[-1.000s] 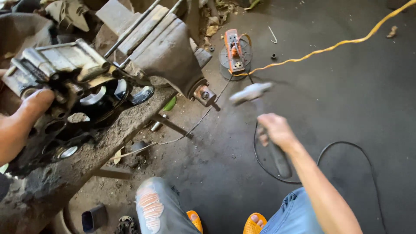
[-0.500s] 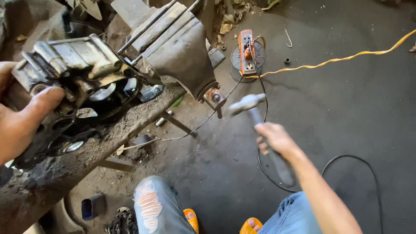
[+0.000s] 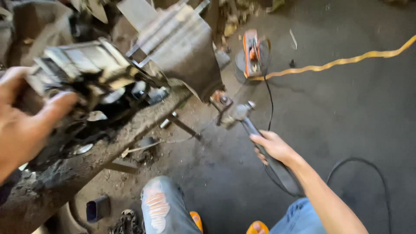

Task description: The person carries an engine block to a vise, secures it, and uses a hammer to tap a metal rod inserted into the block. They repeatedly adjust the rod and strike it while holding the engine block in place.

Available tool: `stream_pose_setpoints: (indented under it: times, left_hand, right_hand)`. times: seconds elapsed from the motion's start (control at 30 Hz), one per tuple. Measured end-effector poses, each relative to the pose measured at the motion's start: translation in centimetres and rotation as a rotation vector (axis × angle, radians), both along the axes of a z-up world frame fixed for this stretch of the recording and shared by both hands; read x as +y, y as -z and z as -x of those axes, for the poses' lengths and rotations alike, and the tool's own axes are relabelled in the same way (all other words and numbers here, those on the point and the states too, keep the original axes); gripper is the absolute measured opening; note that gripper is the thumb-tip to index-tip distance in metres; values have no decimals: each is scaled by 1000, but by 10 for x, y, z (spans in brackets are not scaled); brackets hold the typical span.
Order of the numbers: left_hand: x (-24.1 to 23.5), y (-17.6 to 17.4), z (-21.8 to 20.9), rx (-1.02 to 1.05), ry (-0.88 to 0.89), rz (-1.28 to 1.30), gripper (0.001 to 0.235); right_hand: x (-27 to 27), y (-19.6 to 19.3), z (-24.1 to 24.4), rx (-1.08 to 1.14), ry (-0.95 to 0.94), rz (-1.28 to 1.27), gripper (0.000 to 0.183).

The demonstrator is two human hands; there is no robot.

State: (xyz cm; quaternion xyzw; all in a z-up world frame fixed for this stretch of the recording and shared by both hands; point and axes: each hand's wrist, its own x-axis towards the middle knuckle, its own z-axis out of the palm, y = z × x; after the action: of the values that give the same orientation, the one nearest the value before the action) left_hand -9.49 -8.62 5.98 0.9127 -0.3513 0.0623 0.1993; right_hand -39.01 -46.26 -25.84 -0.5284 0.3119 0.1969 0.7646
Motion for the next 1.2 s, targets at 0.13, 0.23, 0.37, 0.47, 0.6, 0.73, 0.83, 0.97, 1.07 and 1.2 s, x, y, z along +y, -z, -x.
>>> stream_pose_setpoints:
  times: [0.13,0.23,0.37,0.47,0.6,0.73,0.83,0.97,1.07,1.2]
  left_hand:
    - [-37,-32,24,129,-168,-43,37]
    - [-45,-44,36,-110,-129,-191,44]
    - [-47,-47,32,-99,-34,-77,50]
    - [-45,-44,30,-101,-14,-93,51]
    - [-46,-45,29,-9,-46,-137,50]
    - [-53,-57,28,183,-34,-42,51]
    - [-56,-67,23,259,-66,-76,61]
    - [-53,-75,21,240,3,-106,65]
    - [-54,-84,16,228,48,-79,65]
    - [-56,-83,6,341,23,-90,51]
  right_hand:
    - [-74,32,51,97,187,53,41]
    - [-114,37,100,323,10,934,53]
    - [-140,148,198,348,4,1466,54]
    - [-125,225,257,472,41,1579,55]
    - [-114,291,308,636,2,1633,62]
    - [-99,193,289,629,-165,1543,53]
    - [-40,47,200,400,126,1385,32]
    - [58,-117,78,44,702,476,29]
    - [132,-135,4,4,801,-114,49]
    - [228,-105,-97,17,900,-743,70]
